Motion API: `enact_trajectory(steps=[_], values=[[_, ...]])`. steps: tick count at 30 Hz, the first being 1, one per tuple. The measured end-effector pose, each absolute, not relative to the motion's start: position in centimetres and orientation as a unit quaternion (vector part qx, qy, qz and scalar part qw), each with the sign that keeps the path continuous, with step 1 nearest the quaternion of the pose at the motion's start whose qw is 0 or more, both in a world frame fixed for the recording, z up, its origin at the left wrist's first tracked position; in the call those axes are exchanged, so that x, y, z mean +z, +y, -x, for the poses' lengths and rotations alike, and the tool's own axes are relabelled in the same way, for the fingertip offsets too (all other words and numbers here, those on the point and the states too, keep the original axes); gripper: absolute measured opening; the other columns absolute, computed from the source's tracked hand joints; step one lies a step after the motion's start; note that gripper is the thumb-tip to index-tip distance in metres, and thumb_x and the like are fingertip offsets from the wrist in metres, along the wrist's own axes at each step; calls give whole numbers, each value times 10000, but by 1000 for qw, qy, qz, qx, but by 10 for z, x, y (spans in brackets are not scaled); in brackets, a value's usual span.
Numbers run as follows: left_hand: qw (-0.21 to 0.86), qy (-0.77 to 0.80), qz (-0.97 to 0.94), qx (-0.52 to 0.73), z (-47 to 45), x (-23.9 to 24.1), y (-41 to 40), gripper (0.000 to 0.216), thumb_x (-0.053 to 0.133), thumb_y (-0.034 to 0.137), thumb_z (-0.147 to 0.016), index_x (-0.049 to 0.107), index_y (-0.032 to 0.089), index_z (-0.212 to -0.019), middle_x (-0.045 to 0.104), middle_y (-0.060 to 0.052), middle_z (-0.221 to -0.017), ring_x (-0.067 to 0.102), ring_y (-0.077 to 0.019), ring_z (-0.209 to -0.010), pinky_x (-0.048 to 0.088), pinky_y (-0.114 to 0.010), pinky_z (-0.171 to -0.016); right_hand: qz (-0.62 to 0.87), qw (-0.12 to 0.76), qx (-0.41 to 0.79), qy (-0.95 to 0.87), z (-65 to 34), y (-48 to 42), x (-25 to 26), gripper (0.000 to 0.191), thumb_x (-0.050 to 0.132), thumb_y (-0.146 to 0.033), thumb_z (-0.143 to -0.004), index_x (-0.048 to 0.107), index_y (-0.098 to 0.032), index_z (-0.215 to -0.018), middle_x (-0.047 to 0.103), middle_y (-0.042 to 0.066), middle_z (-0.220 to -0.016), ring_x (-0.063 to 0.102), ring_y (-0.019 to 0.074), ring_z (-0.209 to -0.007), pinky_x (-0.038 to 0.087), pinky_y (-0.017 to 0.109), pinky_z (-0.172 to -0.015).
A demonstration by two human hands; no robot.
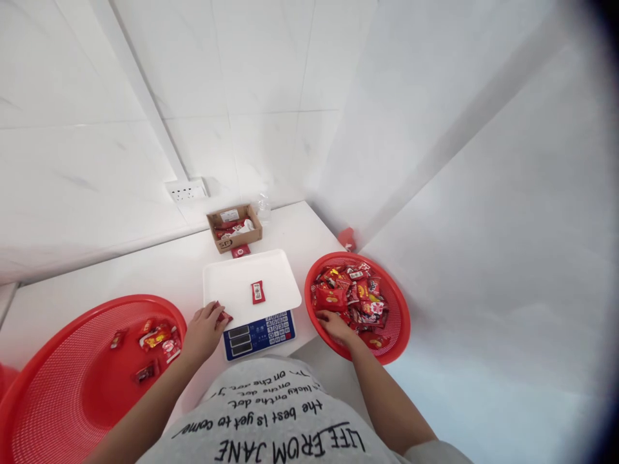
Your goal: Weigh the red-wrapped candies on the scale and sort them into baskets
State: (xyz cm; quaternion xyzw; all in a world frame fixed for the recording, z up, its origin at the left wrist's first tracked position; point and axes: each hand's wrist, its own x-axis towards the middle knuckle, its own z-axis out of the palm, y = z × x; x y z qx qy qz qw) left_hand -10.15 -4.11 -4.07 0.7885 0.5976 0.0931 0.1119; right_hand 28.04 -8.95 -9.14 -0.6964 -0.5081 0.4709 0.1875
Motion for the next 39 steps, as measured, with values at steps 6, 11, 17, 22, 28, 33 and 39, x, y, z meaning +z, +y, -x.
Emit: enact_trajectory(steps=[6, 11, 17, 22, 28, 33, 39], values=[[199, 624, -752, 70, 97, -47, -40, 373, 416, 282, -847, 580, 157, -1158, 517, -103, -1277, 505, -247, -1131, 391, -380, -985, 667, 248, 530, -461, -281, -99, -68, 410, 546, -327, -789, 603, -175, -1165, 563, 98, -1275, 525, 216, -1167, 377, 353, -1017], [249, 630, -725, 123, 92, -45, -33, 344, 494, 230, -786, 596, 155, -1106, 553, -93, -1199, 534, -216, -1088, 413, -346, -965, 644, 313, 554, -425, -273, -108, -58, 510, 607, -359, -747, 540, -216, -1232, 522, 92, -1321, 499, 212, -1196, 389, 371, -1008], [289, 644, -687, 170, 87, -33, -31, 328, 505, 153, -750, 609, 165, -1061, 586, -85, -1151, 560, -199, -1049, 421, -348, -947, 722, 324, 413, -452, -262, -98, -38, 361, 549, -262, -731, 612, -180, -1076, 635, 92, -1147, 565, 227, -1091, 398, 392, -993], [317, 648, -667, 187, 85, -29, -33, 318, 503, 122, -741, 614, 180, -1033, 612, -86, -1119, 573, -197, -1021, 430, -343, -922, 693, 352, 441, -449, -229, -78, -17, 380, 518, -316, -755, 574, -177, -1104, 660, 80, -1037, 641, 206, -840, 520, 373, -778], [320, 672, -641, 187, 87, -30, -28, 196, 538, 178, -743, 613, 182, -924, 638, -56, -924, 606, -178, -848, 468, -317, -797, 560, 331, 583, -485, -164, -57, 4, 435, 577, -295, -750, 544, -205, -1174, 667, 63, -1041, 648, 168, -824, 527, 329, -762], [325, 693, -608, 212, 91, -34, -21, 272, 508, 232, -794, 566, 166, -1051, 629, -81, -1011, 610, -179, -862, 480, -335, -804, 571, 335, 539, -521, -155, -52, -3, 494, 571, -277, -756, 497, -229, -1242, 565, 82, -1250, 595, 171, -1014, 465, 359, -908], [199, 626, -731, 184, 82, -38, -33, 505, 503, 379, -830, 470, 160, -1284, 356, -156, -1420, 257, -304, -1339, 290, -470, -1051, 697, 334, 412, -482, -218, -77, -35, 378, 499, -265, -780, 568, -195, -1144, 610, 91, -1181, 583, 193, -1050, 431, 354, -957]])
